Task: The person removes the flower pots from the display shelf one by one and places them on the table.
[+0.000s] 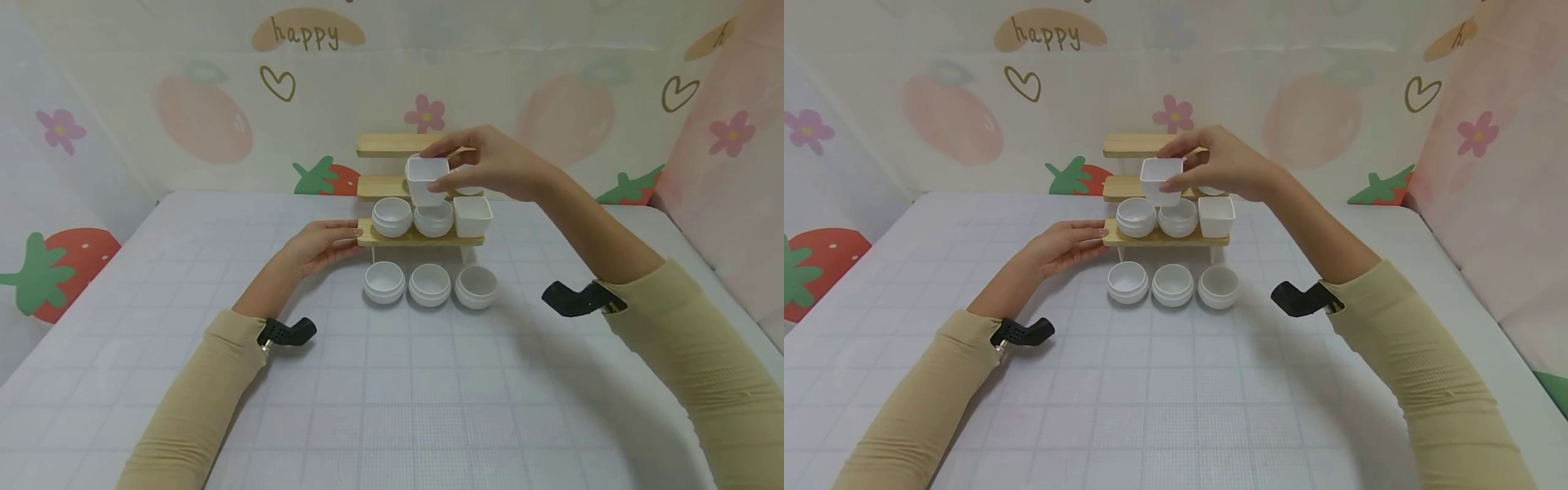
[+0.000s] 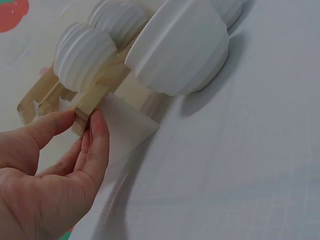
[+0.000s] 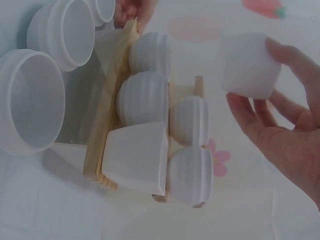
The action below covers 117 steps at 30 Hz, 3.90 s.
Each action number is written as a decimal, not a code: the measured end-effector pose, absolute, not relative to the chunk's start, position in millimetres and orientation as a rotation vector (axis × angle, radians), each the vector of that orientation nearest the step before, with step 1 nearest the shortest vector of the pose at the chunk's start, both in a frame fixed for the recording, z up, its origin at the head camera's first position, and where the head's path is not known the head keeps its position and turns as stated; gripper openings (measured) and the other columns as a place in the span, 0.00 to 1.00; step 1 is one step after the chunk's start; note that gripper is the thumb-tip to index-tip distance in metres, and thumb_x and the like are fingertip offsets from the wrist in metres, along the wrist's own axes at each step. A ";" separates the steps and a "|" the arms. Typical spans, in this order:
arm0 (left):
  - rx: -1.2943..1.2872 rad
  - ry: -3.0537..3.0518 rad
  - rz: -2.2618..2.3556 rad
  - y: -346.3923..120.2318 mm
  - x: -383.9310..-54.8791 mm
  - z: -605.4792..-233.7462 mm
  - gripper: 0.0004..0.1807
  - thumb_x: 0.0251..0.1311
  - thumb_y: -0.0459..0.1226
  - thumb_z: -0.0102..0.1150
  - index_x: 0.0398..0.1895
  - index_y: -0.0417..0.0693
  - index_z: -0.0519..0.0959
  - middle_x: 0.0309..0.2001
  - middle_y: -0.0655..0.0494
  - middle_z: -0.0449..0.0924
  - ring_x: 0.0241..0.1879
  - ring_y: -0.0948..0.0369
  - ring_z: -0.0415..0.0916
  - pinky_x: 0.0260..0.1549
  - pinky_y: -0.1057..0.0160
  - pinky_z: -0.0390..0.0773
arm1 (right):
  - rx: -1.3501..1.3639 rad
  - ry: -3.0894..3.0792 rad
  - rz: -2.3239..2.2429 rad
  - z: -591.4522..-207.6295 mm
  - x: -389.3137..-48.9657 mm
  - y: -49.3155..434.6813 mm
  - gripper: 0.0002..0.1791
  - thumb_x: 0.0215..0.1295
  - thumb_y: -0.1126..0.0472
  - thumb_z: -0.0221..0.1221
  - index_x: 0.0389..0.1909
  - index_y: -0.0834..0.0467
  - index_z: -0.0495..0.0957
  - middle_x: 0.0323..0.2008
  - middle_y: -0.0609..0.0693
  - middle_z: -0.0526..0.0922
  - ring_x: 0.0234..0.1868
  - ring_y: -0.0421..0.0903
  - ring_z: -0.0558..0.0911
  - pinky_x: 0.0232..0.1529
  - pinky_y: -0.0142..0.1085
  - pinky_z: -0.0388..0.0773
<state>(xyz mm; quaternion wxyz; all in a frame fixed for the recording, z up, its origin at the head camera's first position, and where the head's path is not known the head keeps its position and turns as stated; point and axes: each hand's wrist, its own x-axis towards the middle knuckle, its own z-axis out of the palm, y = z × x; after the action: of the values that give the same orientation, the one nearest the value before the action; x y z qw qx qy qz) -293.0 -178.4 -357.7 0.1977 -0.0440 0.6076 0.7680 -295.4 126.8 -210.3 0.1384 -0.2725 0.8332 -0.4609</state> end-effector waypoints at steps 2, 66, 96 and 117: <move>-0.127 1.697 2.152 -178.3 -292.7 -357.8 0.30 0.80 0.26 0.48 0.81 0.30 0.57 0.73 0.36 0.63 0.39 0.66 0.85 0.46 0.71 0.88 | -0.789 2.410 -1.328 -211.5 -294.4 129.4 0.29 0.65 0.65 0.70 0.67 0.63 0.78 0.65 0.55 0.77 0.58 0.50 0.80 0.54 0.31 0.84; -0.138 1.696 2.154 -178.1 -291.7 -357.3 0.30 0.79 0.27 0.49 0.81 0.31 0.57 0.66 0.40 0.68 0.39 0.65 0.85 0.43 0.72 0.88 | -0.748 2.484 -1.399 -249.5 -253.8 207.5 0.28 0.63 0.71 0.72 0.65 0.63 0.79 0.62 0.45 0.79 0.55 0.47 0.80 0.52 0.27 0.85; -0.144 1.702 2.158 -178.7 -290.2 -357.2 0.30 0.80 0.27 0.49 0.81 0.32 0.58 0.64 0.42 0.70 0.38 0.66 0.85 0.42 0.72 0.88 | -0.656 2.488 -1.411 -278.1 -236.9 241.9 0.28 0.63 0.70 0.72 0.64 0.59 0.80 0.59 0.36 0.80 0.57 0.43 0.76 0.52 0.24 0.82; -0.143 1.687 2.167 -178.4 -291.3 -357.9 0.30 0.80 0.27 0.49 0.81 0.32 0.58 0.70 0.39 0.66 0.39 0.65 0.84 0.44 0.72 0.88 | -0.601 2.463 -1.396 -306.5 -234.3 260.7 0.29 0.65 0.68 0.72 0.66 0.57 0.79 0.59 0.34 0.80 0.57 0.41 0.77 0.48 0.25 0.82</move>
<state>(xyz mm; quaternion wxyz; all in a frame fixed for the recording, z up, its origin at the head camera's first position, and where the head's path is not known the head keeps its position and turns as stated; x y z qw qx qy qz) -291.3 -178.4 -357.9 0.1944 -0.0511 0.6017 0.7730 -234.3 260.7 -306.5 0.1232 -0.2061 0.8445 -0.4786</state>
